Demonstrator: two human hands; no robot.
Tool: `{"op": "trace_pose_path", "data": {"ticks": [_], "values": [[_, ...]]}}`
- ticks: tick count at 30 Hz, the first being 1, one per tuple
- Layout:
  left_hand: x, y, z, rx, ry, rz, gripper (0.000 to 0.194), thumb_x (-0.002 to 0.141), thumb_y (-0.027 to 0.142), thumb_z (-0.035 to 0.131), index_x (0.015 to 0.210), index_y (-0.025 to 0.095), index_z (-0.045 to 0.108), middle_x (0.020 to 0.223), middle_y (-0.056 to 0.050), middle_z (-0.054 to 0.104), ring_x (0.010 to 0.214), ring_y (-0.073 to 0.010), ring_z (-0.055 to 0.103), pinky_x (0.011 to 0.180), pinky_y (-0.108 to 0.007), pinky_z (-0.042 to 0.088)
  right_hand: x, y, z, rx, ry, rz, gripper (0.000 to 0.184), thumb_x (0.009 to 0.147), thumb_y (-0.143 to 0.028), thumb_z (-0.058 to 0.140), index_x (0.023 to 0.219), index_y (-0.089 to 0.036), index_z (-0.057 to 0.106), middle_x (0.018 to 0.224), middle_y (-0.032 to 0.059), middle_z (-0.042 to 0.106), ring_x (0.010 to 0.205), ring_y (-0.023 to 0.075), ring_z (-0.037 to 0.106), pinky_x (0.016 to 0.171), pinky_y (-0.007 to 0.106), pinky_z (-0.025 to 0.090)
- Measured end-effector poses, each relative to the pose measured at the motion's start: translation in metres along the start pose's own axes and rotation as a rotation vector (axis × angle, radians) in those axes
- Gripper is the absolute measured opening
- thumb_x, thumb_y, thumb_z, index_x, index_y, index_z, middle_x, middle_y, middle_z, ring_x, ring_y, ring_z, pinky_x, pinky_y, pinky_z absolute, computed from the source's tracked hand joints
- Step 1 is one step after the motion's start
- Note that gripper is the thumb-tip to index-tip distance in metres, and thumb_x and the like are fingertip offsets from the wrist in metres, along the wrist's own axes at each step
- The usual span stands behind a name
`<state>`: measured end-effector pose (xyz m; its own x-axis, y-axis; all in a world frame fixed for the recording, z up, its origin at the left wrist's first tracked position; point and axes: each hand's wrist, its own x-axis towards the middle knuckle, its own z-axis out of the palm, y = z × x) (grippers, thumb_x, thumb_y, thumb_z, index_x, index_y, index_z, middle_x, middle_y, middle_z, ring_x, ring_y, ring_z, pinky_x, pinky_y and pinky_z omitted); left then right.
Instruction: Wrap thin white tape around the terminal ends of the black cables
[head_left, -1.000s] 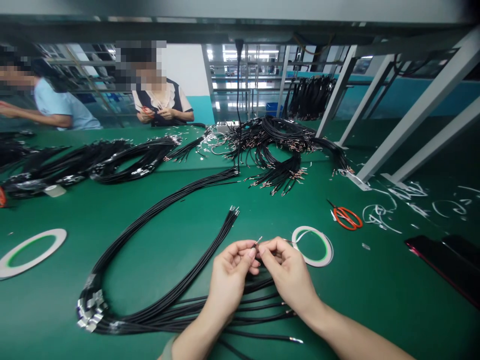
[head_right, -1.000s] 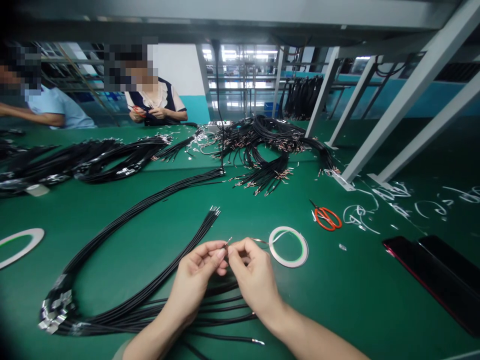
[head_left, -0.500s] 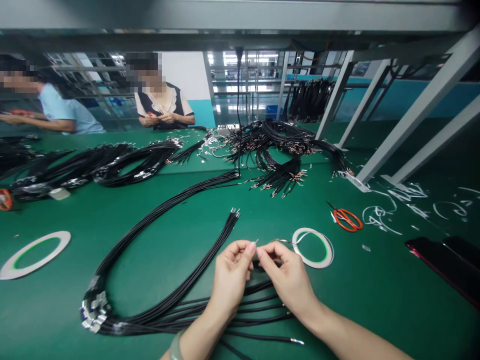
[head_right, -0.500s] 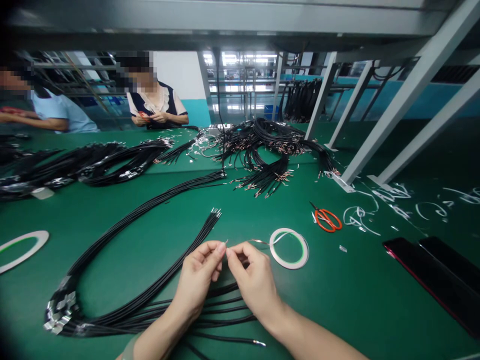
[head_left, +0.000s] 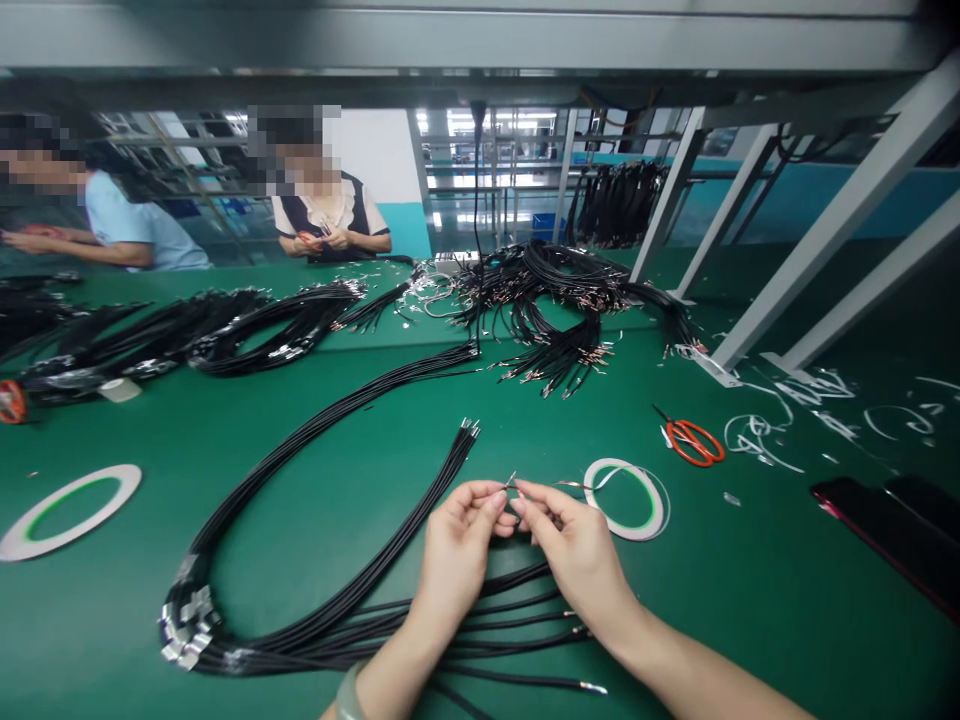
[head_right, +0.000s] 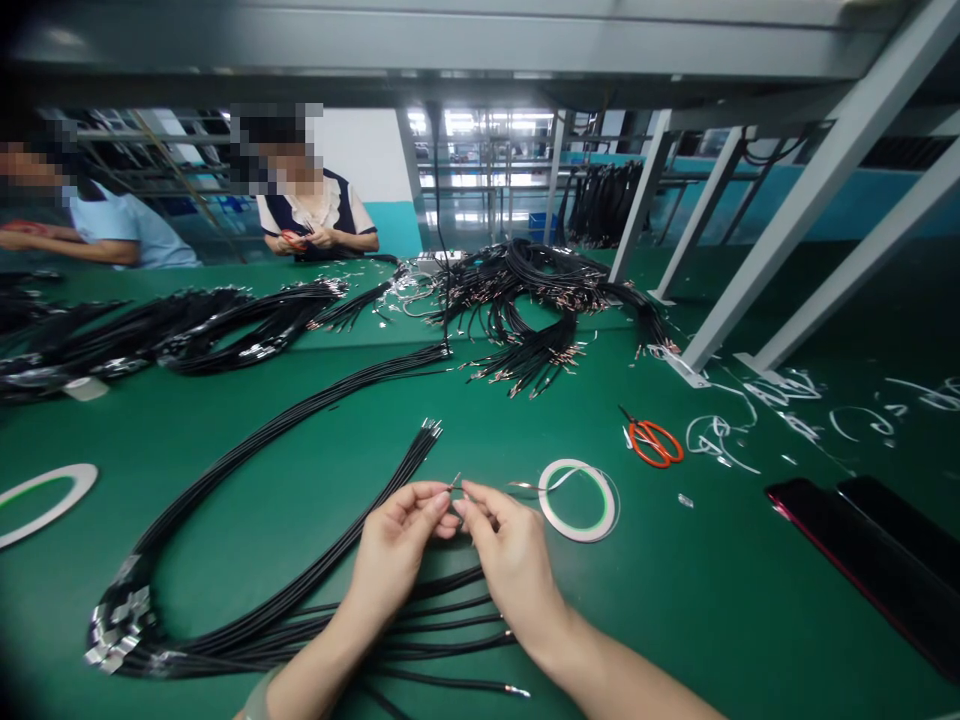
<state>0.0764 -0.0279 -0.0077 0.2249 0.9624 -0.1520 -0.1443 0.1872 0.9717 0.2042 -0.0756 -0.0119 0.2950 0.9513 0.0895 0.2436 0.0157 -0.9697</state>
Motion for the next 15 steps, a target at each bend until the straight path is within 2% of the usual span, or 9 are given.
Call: {"op": "trace_pose_path", "data": {"ticks": [4,11,15], "values": [[-0.0003,-0.0021,-0.0015,0.048,0.0,0.058,0.018,0.076,0.027,0.07,0.087,0.013,0.064,0.067,-0.001,0.069,0.059,-0.0122,0.066,0.06,-0.021,0.054,-0.0006,-0.0024,-0.0004,0.007,-0.014,-0.004,0.033,0.089,-0.033,0.057,0.113,-0.014,0.068,0.071,0.0042,0.072,0.061,0.0178,0.063,0.054,0.026,0.049],[-0.0003,-0.0021,-0.0051,0.089,-0.04,0.048,0.017,0.075,0.025,0.071,0.086,0.014,0.064,0.075,-0.003,0.071,0.069,-0.0141,0.069,0.069,-0.023,0.056,-0.0031,-0.0098,-0.0004,0.053,-0.027,-0.066,0.02,0.091,-0.031,0.055,0.085,-0.016,0.068,0.067,0.001,0.067,0.06,0.0147,0.061,0.055,0.022,0.045],[0.0014,0.002,-0.0062,0.089,-0.01,0.018,0.017,0.076,0.025,0.071,0.085,0.013,0.064,0.072,-0.002,0.07,0.065,-0.0137,0.07,0.063,-0.022,0.056,-0.0047,-0.0099,0.0002,0.043,-0.025,-0.084,0.019,0.09,-0.028,0.056,0.08,-0.016,0.066,0.064,-0.0005,0.063,0.057,0.013,0.056,0.053,0.021,0.042]]}}
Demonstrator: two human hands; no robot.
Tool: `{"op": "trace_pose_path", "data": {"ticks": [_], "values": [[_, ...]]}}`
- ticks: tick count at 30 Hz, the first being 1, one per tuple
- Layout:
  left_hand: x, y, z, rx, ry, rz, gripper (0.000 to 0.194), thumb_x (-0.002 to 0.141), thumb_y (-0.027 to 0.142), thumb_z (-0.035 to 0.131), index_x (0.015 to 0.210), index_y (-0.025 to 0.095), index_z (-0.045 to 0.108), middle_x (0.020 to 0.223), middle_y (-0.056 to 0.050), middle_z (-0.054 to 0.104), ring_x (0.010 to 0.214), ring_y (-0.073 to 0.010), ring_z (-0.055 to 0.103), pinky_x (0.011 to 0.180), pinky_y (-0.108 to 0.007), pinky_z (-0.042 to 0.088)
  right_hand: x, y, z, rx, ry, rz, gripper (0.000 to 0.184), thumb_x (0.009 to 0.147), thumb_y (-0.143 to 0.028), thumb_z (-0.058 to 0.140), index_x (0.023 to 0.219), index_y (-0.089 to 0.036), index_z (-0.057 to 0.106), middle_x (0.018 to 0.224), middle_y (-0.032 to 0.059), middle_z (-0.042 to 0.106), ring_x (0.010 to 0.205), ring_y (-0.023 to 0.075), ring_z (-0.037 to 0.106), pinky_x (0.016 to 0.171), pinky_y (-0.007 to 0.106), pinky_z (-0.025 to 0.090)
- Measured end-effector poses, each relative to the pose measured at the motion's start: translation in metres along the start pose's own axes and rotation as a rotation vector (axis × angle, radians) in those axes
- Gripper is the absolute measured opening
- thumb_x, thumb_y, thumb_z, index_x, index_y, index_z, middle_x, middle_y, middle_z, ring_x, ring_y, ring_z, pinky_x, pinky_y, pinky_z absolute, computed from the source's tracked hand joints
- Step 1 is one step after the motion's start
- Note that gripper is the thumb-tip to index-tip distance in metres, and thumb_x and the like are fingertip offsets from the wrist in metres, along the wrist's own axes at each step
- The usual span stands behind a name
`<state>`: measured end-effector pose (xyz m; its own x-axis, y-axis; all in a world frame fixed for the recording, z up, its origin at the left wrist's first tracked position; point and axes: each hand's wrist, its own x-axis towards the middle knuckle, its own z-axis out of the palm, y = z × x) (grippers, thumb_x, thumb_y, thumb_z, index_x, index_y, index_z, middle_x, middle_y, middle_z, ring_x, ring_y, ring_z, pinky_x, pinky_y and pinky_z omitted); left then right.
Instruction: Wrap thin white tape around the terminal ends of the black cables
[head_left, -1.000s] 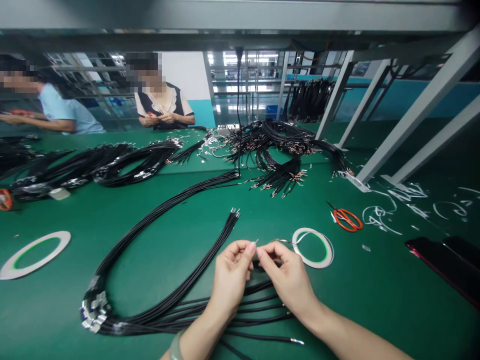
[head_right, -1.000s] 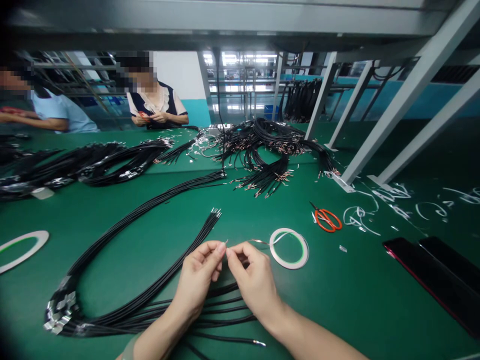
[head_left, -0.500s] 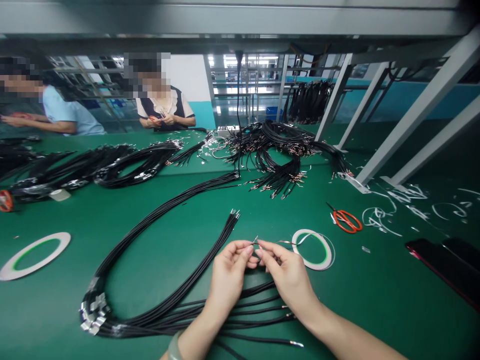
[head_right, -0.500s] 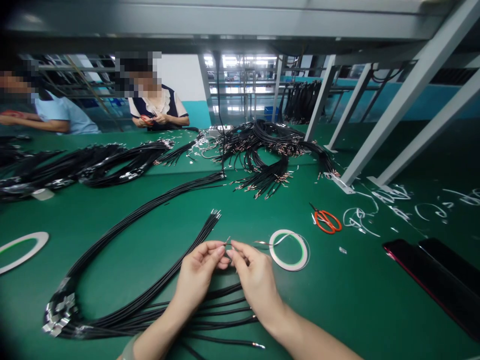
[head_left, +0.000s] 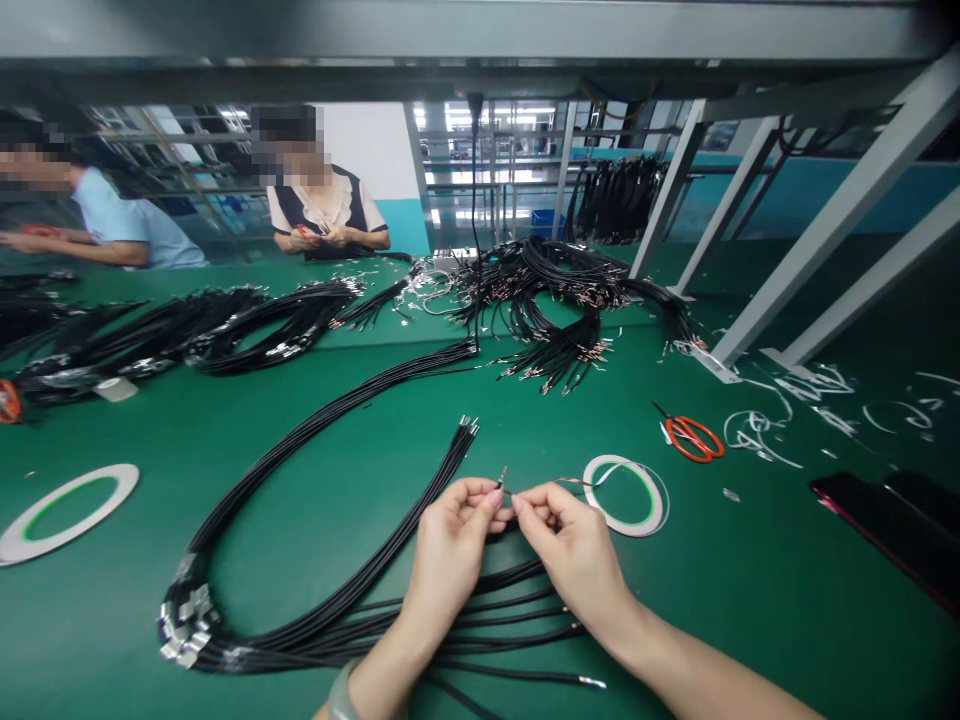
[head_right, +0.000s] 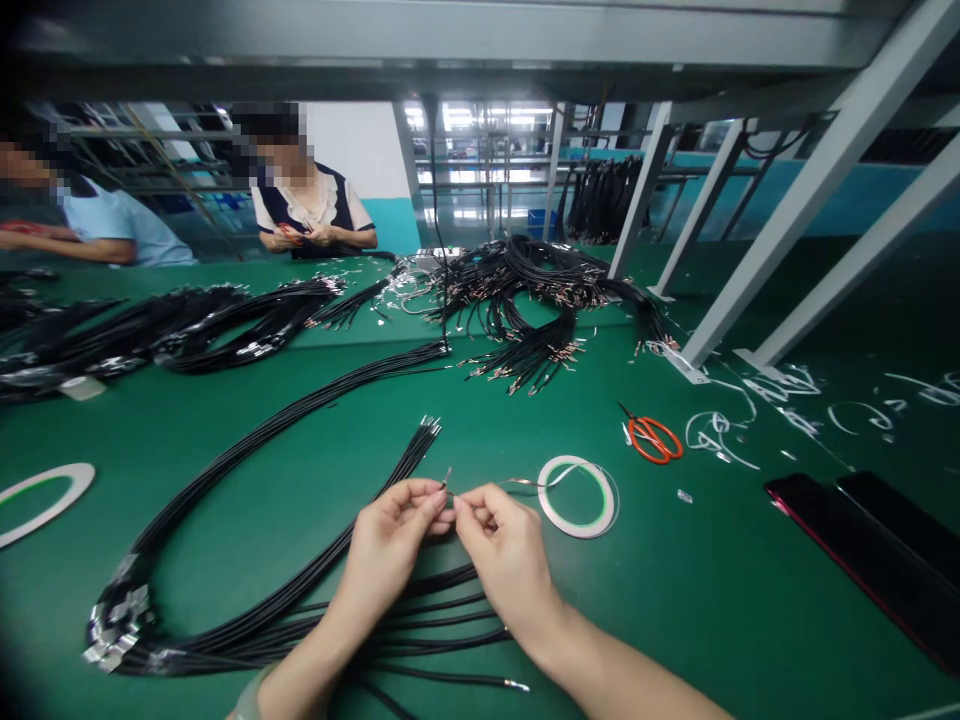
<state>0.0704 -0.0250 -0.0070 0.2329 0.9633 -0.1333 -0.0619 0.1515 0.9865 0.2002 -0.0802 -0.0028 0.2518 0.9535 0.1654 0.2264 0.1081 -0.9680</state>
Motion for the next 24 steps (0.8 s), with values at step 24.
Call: {"op": "trace_pose_path", "data": {"ticks": [24], "values": [[-0.02,0.001,0.005,0.229,0.038,0.306,0.017,0.082,0.023,0.064,0.095,0.023,0.074,0.084,-0.003,0.064,0.071,-0.0161,0.067,0.066,-0.026,0.057,-0.005,-0.006,-0.002,0.028,0.08,-0.051,0.015,0.089,-0.028,0.056,0.082,-0.018,0.063,0.07,0.0006,0.06,0.063,0.0144,0.055,0.057,0.024,0.045]]}}
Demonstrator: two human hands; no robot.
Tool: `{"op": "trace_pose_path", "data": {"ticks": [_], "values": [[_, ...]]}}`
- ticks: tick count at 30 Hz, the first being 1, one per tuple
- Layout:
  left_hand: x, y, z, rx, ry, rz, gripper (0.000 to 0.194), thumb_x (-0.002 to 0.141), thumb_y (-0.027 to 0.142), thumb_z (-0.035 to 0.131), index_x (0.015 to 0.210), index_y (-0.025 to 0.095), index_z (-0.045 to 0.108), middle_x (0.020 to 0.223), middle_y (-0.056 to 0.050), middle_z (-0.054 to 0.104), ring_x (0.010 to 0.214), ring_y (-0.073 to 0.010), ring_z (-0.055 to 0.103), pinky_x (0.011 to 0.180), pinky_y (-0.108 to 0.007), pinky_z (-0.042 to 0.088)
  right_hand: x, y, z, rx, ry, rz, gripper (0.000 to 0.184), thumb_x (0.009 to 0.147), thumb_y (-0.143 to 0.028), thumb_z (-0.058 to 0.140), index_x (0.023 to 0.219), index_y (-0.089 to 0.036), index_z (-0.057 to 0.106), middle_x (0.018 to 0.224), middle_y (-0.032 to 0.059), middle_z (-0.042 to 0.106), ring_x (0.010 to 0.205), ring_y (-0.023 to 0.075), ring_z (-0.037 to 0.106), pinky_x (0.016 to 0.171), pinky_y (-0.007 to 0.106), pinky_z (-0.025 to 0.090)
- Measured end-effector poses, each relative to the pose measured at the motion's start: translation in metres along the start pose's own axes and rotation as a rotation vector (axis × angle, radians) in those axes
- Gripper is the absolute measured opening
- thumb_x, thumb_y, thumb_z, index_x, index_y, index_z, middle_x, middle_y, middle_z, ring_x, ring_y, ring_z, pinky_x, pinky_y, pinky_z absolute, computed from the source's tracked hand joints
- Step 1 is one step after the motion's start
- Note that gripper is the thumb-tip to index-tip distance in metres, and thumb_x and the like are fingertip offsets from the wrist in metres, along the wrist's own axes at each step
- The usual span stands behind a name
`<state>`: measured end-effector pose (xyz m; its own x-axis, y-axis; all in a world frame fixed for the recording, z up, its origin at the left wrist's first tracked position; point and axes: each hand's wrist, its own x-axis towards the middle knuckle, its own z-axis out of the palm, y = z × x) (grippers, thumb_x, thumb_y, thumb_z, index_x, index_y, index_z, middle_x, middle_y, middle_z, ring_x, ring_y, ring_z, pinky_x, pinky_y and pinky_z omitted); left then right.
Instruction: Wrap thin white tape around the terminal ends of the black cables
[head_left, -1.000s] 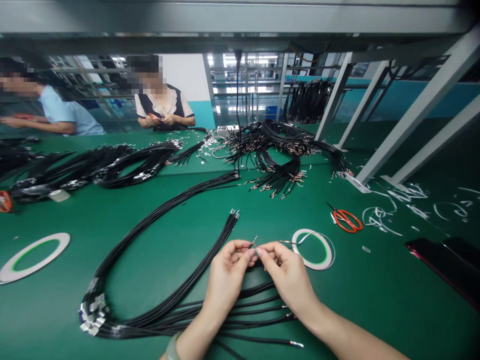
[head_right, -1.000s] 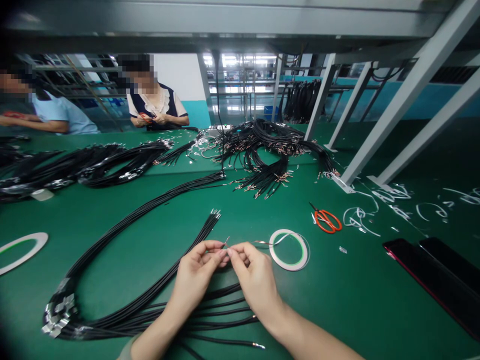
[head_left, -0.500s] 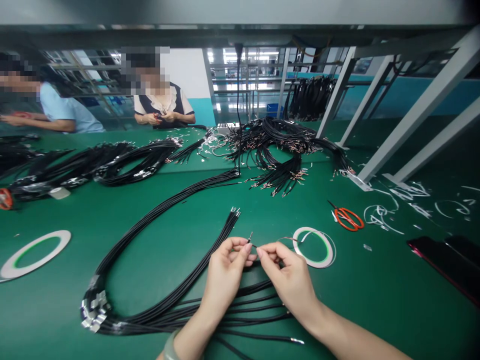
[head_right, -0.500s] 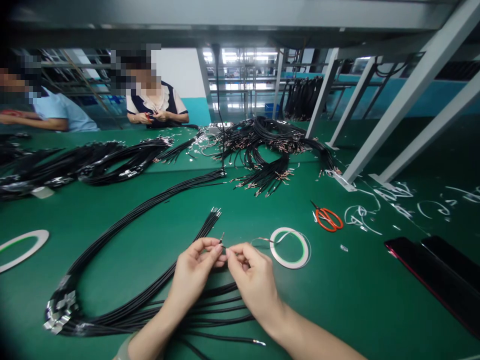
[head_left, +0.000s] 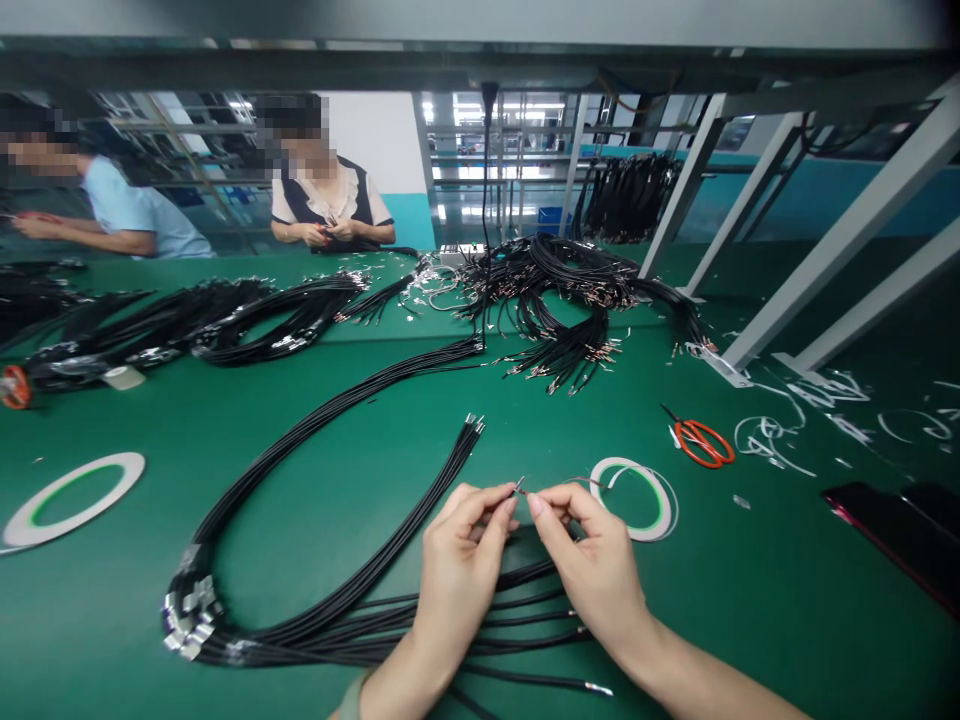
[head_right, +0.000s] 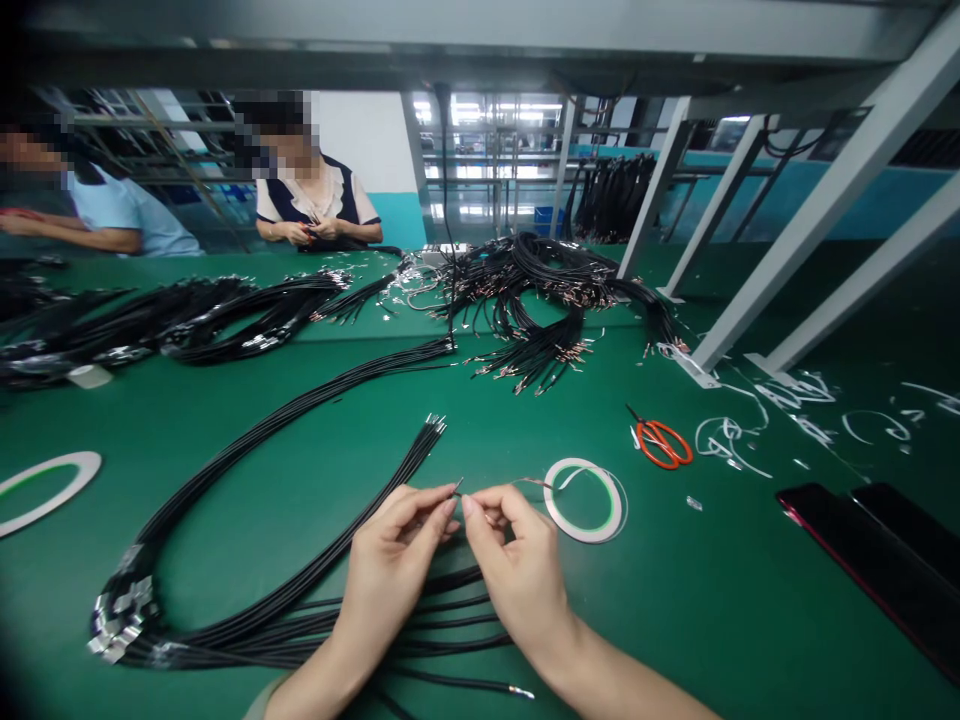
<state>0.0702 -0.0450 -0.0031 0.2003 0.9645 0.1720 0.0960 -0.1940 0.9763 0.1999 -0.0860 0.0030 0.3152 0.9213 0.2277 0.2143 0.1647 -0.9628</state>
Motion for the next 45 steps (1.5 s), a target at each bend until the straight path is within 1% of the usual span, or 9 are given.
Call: {"op": "trace_pose_path", "data": {"ticks": [3,5,8,11,17,26,32,39,45], "values": [[-0.002,0.0004,0.0019,0.095,0.03,0.047,0.012,0.081,0.022,0.065,0.091,0.022,0.072,0.089,-0.004,0.067,0.077,-0.0176,0.067,0.066,-0.025,0.056,-0.0022,0.002,0.0009,-0.039,-0.025,0.018,0.016,0.089,-0.028,0.056,0.077,-0.018,0.061,0.066,-0.0007,0.058,0.058,0.0134,0.052,0.054,0.023,0.042],[-0.0032,0.0008,0.0032,0.128,0.055,0.047,0.015,0.08,0.021,0.066,0.094,0.022,0.068,0.087,-0.004,0.068,0.077,-0.0175,0.067,0.065,-0.024,0.056,-0.0033,0.0028,0.0016,-0.056,-0.03,0.031,0.017,0.088,-0.027,0.056,0.074,-0.018,0.059,0.064,-0.0016,0.057,0.056,0.0126,0.05,0.052,0.023,0.041],[-0.0044,0.001,0.0052,0.116,0.104,0.044,0.02,0.078,0.021,0.068,0.097,0.022,0.064,0.085,-0.003,0.069,0.076,-0.0177,0.067,0.064,-0.024,0.055,-0.0038,0.0033,0.0029,-0.074,-0.015,0.039,0.02,0.087,-0.027,0.057,0.069,-0.019,0.055,0.059,-0.0033,0.054,0.052,0.0114,0.047,0.049,0.022,0.038],[-0.005,0.0012,0.007,0.114,0.13,0.07,0.018,0.076,0.021,0.069,0.094,0.023,0.067,0.087,-0.003,0.07,0.076,-0.0183,0.067,0.065,-0.025,0.054,-0.0033,0.0032,0.004,-0.087,0.002,0.037,0.022,0.086,-0.027,0.057,0.067,-0.02,0.052,0.057,-0.0039,0.053,0.05,0.011,0.046,0.047,0.021,0.038],[-0.0054,0.0017,0.0072,0.164,0.091,0.123,0.016,0.078,0.02,0.067,0.092,0.025,0.072,0.085,-0.004,0.07,0.076,-0.0186,0.066,0.067,-0.025,0.053,-0.0026,0.0029,0.0042,-0.061,0.013,0.025,0.019,0.086,-0.024,0.057,0.068,-0.02,0.053,0.059,-0.003,0.058,0.052,0.0116,0.053,0.05,0.02,0.042],[-0.0054,0.005,0.0049,0.2,0.045,0.176,0.02,0.081,0.017,0.063,0.096,0.026,0.073,0.083,-0.004,0.069,0.074,-0.0188,0.065,0.069,-0.027,0.052,-0.0008,0.0019,0.0042,-0.069,0.005,0.034,0.02,0.087,-0.025,0.056,0.068,-0.019,0.053,0.059,-0.003,0.056,0.053,0.0116,0.052,0.051,0.021,0.042],[-0.0055,0.0038,0.0051,0.225,0.044,0.203,0.02,0.082,0.017,0.063,0.097,0.024,0.072,0.084,-0.004,0.069,0.073,-0.0178,0.065,0.069,-0.026,0.053,-0.0012,0.001,0.0041,-0.075,0.007,0.042,0.021,0.087,-0.026,0.055,0.067,-0.019,0.052,0.059,-0.0032,0.055,0.053,0.0114,0.051,0.051,0.021,0.041],[-0.0035,-0.0032,0.0047,0.317,0.03,0.333,0.019,0.085,0.014,0.06,0.101,0.02,0.068,0.083,-0.004,0.067,0.071,-0.0143,0.065,0.066,-0.024,0.054,-0.0008,0.0025,0.0039,-0.071,0.017,0.037,0.021,0.087,-0.025,0.055,0.067,-0.019,0.052,0.059,-0.0037,0.054,0.053,0.0111,0.05,0.051,0.02,0.041],[-0.0037,-0.0027,0.0047,0.338,0.025,0.33,0.018,0.085,0.013,0.06,0.1,0.017,0.068,0.083,-0.004,0.067,0.071,-0.0136,0.066,0.066,-0.022,0.054,-0.0001,0.001,0.004,-0.044,-0.001,0.033,0.021,0.086,-0.025,0.056,0.066,-0.019,0.052,0.058,-0.0036,0.053,0.052,0.011,0.05,0.05,0.02,0.04]]}}
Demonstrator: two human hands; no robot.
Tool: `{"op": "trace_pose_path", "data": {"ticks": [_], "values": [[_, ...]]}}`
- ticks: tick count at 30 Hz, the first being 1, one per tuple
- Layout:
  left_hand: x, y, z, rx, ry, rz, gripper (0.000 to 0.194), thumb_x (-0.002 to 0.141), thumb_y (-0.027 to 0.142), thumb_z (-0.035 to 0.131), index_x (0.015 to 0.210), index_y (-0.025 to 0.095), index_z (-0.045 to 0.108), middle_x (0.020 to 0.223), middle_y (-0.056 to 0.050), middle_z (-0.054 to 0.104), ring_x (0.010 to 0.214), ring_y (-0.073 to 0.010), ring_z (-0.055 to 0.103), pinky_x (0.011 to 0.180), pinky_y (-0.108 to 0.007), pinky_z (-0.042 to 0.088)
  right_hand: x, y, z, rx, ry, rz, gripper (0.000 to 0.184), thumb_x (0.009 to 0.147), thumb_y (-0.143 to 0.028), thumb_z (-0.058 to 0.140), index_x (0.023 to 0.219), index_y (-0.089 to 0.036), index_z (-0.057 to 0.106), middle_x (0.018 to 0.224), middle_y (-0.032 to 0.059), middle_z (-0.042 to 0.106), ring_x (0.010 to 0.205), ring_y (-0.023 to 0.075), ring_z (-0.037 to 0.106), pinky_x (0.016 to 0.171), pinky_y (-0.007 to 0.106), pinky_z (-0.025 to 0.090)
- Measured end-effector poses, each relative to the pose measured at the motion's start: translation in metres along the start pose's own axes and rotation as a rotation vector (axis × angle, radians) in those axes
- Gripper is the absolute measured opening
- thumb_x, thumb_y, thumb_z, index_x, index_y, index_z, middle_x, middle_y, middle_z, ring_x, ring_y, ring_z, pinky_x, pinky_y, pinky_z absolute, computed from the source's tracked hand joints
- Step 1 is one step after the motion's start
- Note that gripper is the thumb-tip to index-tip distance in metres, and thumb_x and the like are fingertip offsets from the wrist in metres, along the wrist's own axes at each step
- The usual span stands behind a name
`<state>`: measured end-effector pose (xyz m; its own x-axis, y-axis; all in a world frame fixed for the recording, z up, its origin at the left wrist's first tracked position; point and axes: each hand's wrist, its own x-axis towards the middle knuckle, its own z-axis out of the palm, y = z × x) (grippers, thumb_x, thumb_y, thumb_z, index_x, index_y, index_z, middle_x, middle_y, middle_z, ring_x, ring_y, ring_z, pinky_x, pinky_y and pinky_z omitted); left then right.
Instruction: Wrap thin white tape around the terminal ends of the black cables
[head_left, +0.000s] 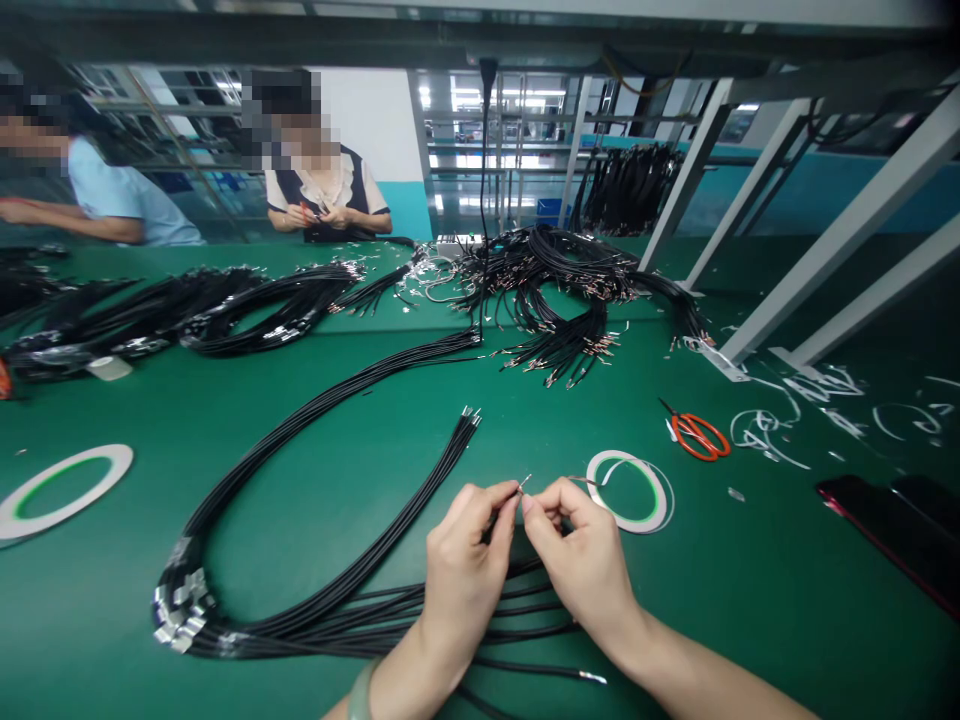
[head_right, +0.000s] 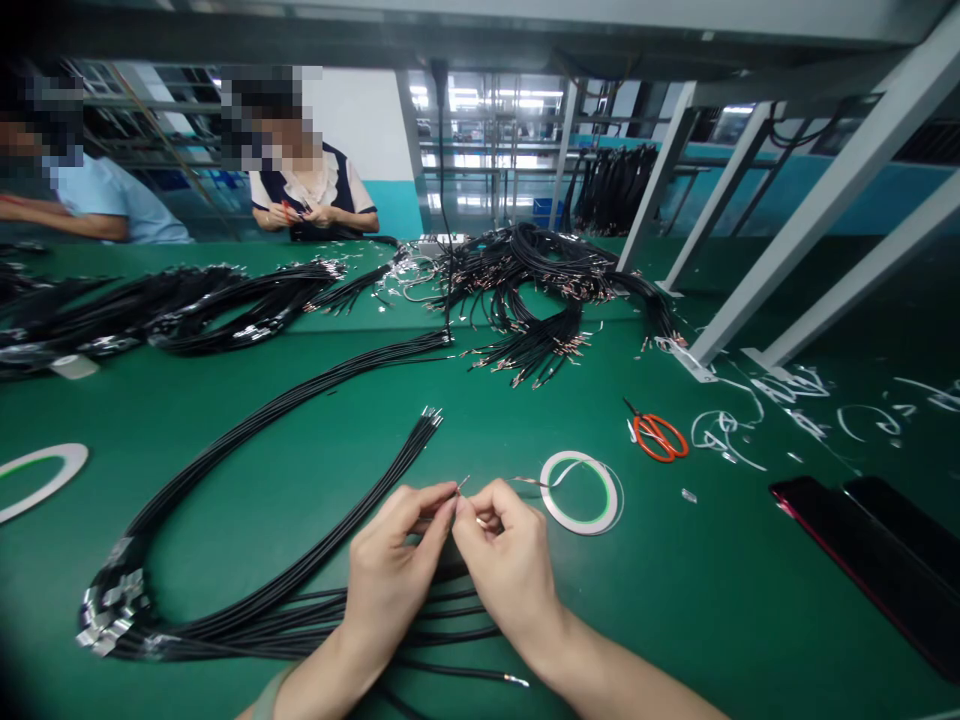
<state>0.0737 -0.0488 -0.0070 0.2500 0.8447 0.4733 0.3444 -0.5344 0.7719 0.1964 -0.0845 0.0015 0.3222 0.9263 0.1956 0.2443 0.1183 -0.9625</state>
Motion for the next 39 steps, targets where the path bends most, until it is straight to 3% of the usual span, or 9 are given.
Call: {"op": "trace_pose_path", "data": {"ticks": [10,23,26,33,39], "values": [[-0.001,0.001,0.0,-0.016,0.025,-0.041,0.021,0.082,0.013,0.062,0.101,0.018,0.068,0.083,-0.004,0.068,0.071,-0.0147,0.066,0.065,-0.022,0.054,0.0,0.0,0.001,-0.002,0.007,-0.005,0.021,0.086,-0.025,0.055,0.067,-0.019,0.052,0.058,-0.0035,0.054,0.052,0.0109,0.051,0.05,0.02,0.041],[0.001,0.002,-0.002,-0.021,-0.002,0.005,0.02,0.085,0.012,0.059,0.101,0.019,0.069,0.082,-0.003,0.066,0.072,-0.0133,0.064,0.068,-0.023,0.052,-0.001,0.002,0.0,-0.034,0.015,-0.001,0.021,0.086,-0.024,0.055,0.066,-0.019,0.052,0.058,-0.0041,0.052,0.052,0.0112,0.049,0.05,0.02,0.04],[0.003,0.001,-0.002,-0.1,-0.02,-0.121,0.017,0.085,0.017,0.06,0.098,0.02,0.07,0.082,-0.003,0.066,0.07,-0.0138,0.065,0.063,-0.023,0.053,0.001,0.003,0.0,-0.034,-0.002,-0.006,0.02,0.087,-0.024,0.055,0.068,-0.019,0.053,0.059,-0.0038,0.054,0.053,0.0113,0.05,0.051,0.02,0.04],[0.013,0.004,-0.005,-0.562,-0.059,-0.704,0.021,0.073,0.026,0.073,0.088,0.012,0.069,0.071,-0.005,0.069,0.06,-0.0135,0.066,0.051,-0.019,0.053,0.01,-0.004,-0.007,-0.087,-0.131,-0.027,0.023,0.089,-0.027,0.054,0.068,-0.019,0.053,0.06,-0.0024,0.057,0.053,0.0114,0.051,0.05,0.021,0.039],[0.018,0.01,-0.015,-0.807,-0.048,-0.839,0.028,0.066,0.024,0.08,0.088,0.009,0.069,0.066,-0.002,0.068,0.054,-0.0083,0.061,0.05,-0.016,0.05,0.02,-0.009,-0.014,-0.148,-0.258,-0.098,0.02,0.09,-0.026,0.053,0.071,-0.019,0.054,0.061,-0.0032,0.055,0.053,0.0114,0.049,0.05,0.022,0.037]]}}
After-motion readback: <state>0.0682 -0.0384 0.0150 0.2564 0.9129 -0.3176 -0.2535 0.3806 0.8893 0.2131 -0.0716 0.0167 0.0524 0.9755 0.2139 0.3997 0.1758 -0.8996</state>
